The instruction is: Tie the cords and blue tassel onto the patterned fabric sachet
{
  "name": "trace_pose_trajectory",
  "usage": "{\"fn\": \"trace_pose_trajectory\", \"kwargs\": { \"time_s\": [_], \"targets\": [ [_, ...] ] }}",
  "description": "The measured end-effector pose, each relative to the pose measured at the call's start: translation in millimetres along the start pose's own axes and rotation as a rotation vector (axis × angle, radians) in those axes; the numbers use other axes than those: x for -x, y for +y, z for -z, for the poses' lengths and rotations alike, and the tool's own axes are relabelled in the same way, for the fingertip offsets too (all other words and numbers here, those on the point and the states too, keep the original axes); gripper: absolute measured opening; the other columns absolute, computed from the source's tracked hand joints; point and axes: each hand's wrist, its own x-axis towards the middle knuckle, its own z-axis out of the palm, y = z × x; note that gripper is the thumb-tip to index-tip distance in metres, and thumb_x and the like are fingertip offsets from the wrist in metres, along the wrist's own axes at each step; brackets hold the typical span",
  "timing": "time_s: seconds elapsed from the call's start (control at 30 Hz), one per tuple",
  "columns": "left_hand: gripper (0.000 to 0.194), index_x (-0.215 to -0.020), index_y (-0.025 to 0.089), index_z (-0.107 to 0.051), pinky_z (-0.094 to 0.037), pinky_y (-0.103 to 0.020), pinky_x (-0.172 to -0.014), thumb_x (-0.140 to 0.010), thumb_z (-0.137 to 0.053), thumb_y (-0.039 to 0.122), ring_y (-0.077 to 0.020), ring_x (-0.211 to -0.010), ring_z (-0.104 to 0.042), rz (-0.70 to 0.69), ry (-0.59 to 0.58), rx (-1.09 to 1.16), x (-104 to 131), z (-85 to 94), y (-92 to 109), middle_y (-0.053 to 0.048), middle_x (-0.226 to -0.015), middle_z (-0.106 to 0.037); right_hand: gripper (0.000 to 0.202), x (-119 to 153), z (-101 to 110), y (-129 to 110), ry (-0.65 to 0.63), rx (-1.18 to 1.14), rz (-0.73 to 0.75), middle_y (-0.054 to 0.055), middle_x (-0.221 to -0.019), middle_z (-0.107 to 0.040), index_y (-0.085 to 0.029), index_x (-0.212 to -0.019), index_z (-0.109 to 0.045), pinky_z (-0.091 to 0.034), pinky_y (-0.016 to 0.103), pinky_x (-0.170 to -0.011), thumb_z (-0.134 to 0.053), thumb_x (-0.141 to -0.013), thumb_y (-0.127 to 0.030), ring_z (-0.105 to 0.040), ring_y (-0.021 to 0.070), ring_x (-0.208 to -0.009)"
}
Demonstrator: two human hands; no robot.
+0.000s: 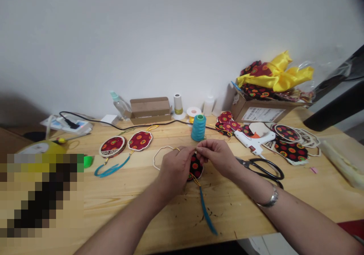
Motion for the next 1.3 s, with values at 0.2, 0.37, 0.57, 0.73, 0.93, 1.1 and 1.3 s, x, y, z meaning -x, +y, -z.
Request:
{"fn": "trace_pose_trajectory", "kwargs": {
  "time_s": [0.2, 0.37, 0.57, 0.73, 0.93, 1.1, 1.3],
  "targets": [
    [0.021, -0.09, 0.021, -0.064, -0.045, -0.022, -0.062, -0.086, -0.045, 0.013, -0.0124, -0.066, -0.061, 0.043, -0.019, 0.07, -0.1, 0.9, 0.9, 0.0, -0.074, -0.068, 0.019, -0.7, -0.1, 1.8, 0.005, 0.035, 0.03, -0.002, -0.055, -0.059, -0.015, -0.063, -0.06, -0.041, 0.021, -0.046, -0.066, -0.069, -0.033, -0.05, 0.0079, -0.046],
    [0.021, -0.09, 0.021, -0.064, -0.045, -0.023, -0.062, -0.086, -0.045, 0.013, -0.0123, -0.065, -0.06, 0.06, -0.013, 0.074, -0.3, 0.3, 0.5, 0.001, -0.074, -0.068, 0.017, -0.5, -0.3, 3.4, 0.0, 0.05, 0.047, -0.002, -0.056, -0.059, -0.016, -0.065, -0.06, -0.041, 0.022, -0.046, -0.064, -0.07, -0.031, -0.051, 0.0088, -0.046],
    [0.022, -0.088, 0.022, -0.065, -0.045, -0.023, -0.063, -0.087, -0.044, 0.016, -0.0125, -0.066, -0.061, 0.076, -0.033, 0.056, 0.3, 1.6, 0.9, 0.001, -0.073, -0.068, 0.015, -0.4, 0.4, 6.0, 0.011, 0.135, 0.101, -0.001, -0.057, -0.059, -0.016, -0.065, -0.06, -0.041, 0.022, -0.046, -0.06, -0.073, -0.029, -0.05, 0.0089, -0.047],
    [0.021, -0.088, 0.021, -0.065, -0.045, -0.024, -0.061, -0.085, -0.046, 0.015, -0.0132, -0.064, -0.061, 0.066, -0.015, 0.041, 0.2, 1.8, 2.7, 0.0, -0.072, -0.068, 0.014, 0.9, 1.5, 6.9, 0.036, 0.217, 0.142, 0.0, -0.057, -0.059, -0.017, -0.067, -0.061, -0.043, 0.023, -0.047, -0.058, -0.074, -0.028, -0.051, 0.0103, -0.048],
    [0.019, -0.089, 0.019, -0.065, -0.045, -0.023, -0.06, -0.085, -0.046, 0.014, -0.0133, -0.063, -0.062, 0.044, -0.001, 0.048, 0.0, 2.2, 4.8, -0.001, -0.072, -0.069, 0.013, 2.8, 1.6, 6.1, 0.075, 0.322, 0.172, 0.0, -0.058, -0.06, -0.017, -0.069, -0.062, -0.044, 0.024, -0.051, -0.056, -0.076, -0.026, -0.053, 0.0116, -0.051],
    [0.019, -0.089, 0.019, -0.065, -0.044, -0.024, -0.059, -0.084, -0.047, 0.016, -0.0139, -0.063, -0.062, 0.066, -0.029, 0.043, 0.7, 2.4, 4.8, -0.001, -0.072, -0.07, 0.013, 5.1, -0.6, 4.3, 0.095, 0.401, 0.21, 0.0, -0.059, -0.061, -0.017, -0.068, -0.063, -0.044, 0.024, -0.055, -0.054, -0.077, -0.021, -0.054, 0.0116, -0.054],
    [0.017, -0.081, 0.02, -0.066, -0.043, -0.024, -0.057, -0.082, -0.049, 0.016, -0.0138, -0.06, -0.061, 0.111, -0.013, 0.054, 0.7, 1.6, 6.3, -0.001, -0.068, -0.07, 0.012, 5.7, -1.6, 3.5, 0.106, 0.417, 0.23, -0.001, -0.06, -0.063, -0.017, -0.069, -0.064, -0.044, 0.023, -0.056, -0.054, -0.076, -0.017, -0.055, 0.0115, -0.055]
  ]
}}
